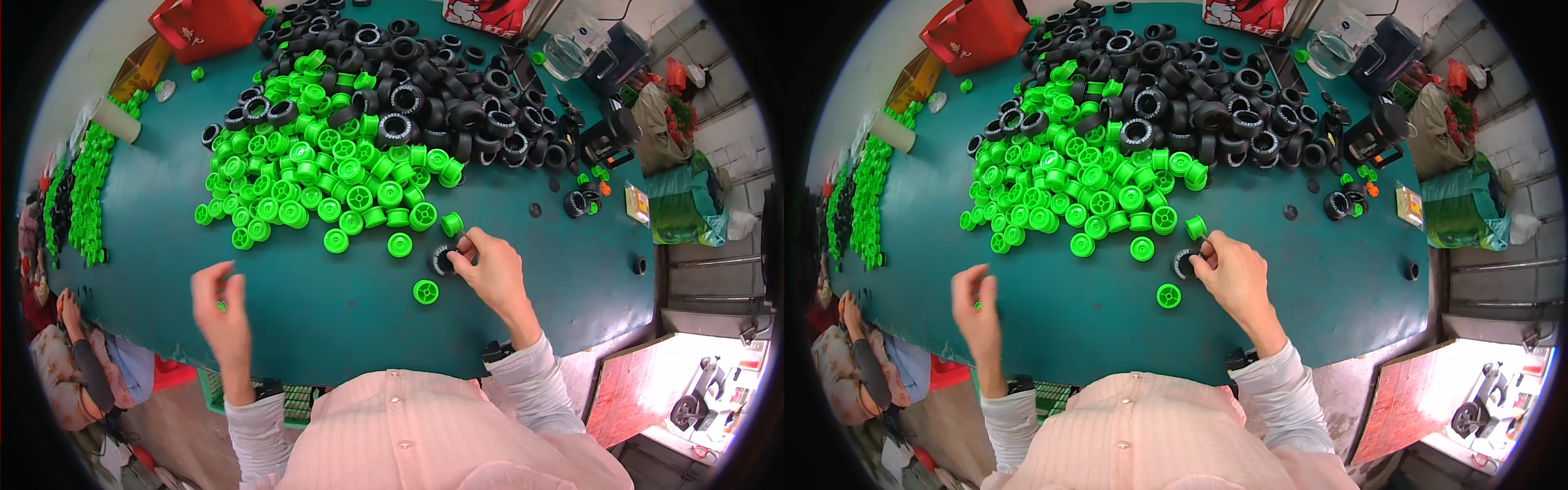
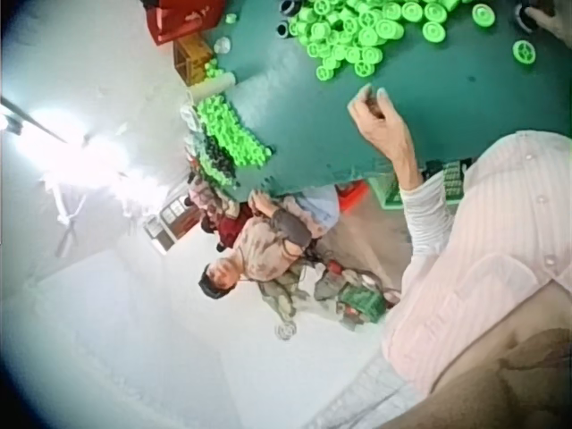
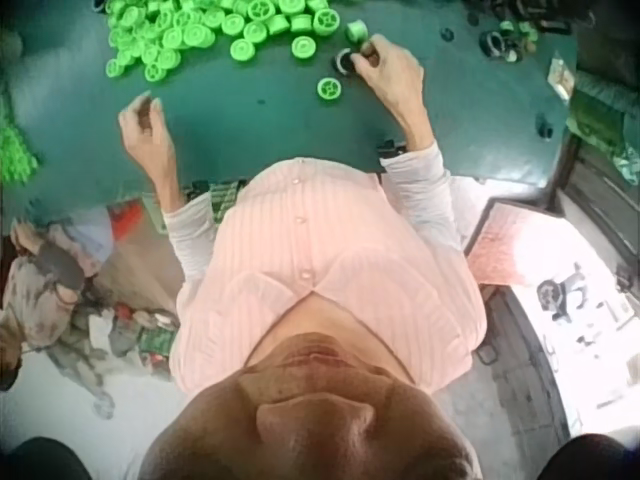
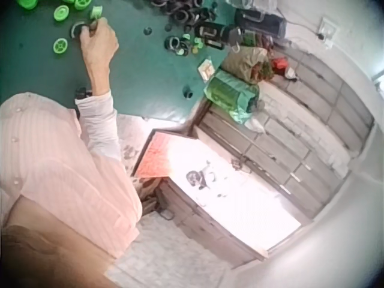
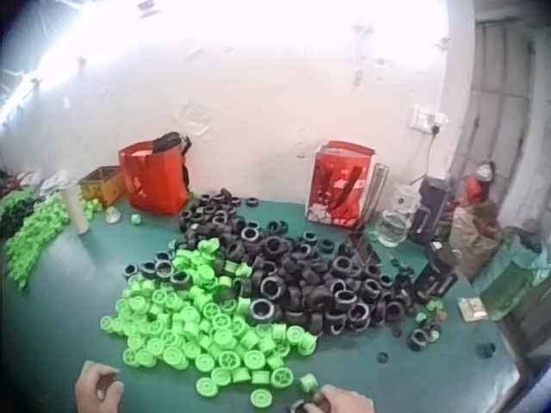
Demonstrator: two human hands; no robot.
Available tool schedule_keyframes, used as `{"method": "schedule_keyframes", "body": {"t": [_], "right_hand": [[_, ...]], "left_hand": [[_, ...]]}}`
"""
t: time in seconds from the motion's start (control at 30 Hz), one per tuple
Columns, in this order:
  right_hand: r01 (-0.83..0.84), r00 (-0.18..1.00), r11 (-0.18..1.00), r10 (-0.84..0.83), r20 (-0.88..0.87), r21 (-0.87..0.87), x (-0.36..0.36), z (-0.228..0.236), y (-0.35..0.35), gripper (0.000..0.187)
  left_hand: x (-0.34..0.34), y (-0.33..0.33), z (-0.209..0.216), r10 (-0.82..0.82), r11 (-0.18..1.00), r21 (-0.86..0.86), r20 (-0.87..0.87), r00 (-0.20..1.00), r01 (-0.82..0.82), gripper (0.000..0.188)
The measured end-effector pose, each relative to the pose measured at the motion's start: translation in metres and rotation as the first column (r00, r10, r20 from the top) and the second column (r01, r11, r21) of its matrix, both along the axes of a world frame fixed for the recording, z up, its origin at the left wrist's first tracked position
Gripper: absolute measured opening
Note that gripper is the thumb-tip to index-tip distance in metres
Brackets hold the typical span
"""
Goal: Assembling plastic toy tires by pressing green hubs into black rubber tires.
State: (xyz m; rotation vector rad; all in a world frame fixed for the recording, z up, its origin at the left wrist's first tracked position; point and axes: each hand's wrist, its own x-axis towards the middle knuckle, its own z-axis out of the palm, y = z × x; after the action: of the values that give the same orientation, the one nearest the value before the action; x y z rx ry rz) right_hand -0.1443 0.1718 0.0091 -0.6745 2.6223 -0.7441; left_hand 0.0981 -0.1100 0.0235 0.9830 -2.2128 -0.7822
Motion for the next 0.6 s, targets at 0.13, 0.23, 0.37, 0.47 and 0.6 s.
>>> {"method": "schedule_keyframes", "body": {"t": [0.13,0.23,0.37,0.47,0.6], "right_hand": [[0.02,1.0,0.97,-0.024,-0.015,-0.241,0.035,0.011,-0.019,0.018],[-0.114,0.991,0.913,0.132,0.021,-0.391,0.056,0.014,-0.035,0.026],[-0.195,0.976,0.947,0.162,-0.145,-0.253,0.055,0.014,-0.02,0.044],[-0.267,0.962,0.955,0.257,-0.093,-0.129,0.051,0.004,-0.001,0.057],[-0.257,0.966,0.965,0.255,-0.05,-0.046,0.056,0.003,0.0,0.06]], "left_hand": [[-0.056,0.06,0.008,-0.535,0.767,0.365,-0.088,0.84,0.527,0.046],[-0.079,0.089,0.006,-0.683,0.639,0.366,-0.135,0.718,0.677,0.066],[-0.073,0.076,-0.012,-0.574,0.642,0.492,-0.2,0.794,0.588,0.059],[-0.063,0.072,-0.015,-0.56,0.764,0.349,-0.058,0.826,0.542,0.057],[-0.058,0.074,-0.019,-0.533,0.844,0.17,0.143,0.834,0.509,0.058]]}}
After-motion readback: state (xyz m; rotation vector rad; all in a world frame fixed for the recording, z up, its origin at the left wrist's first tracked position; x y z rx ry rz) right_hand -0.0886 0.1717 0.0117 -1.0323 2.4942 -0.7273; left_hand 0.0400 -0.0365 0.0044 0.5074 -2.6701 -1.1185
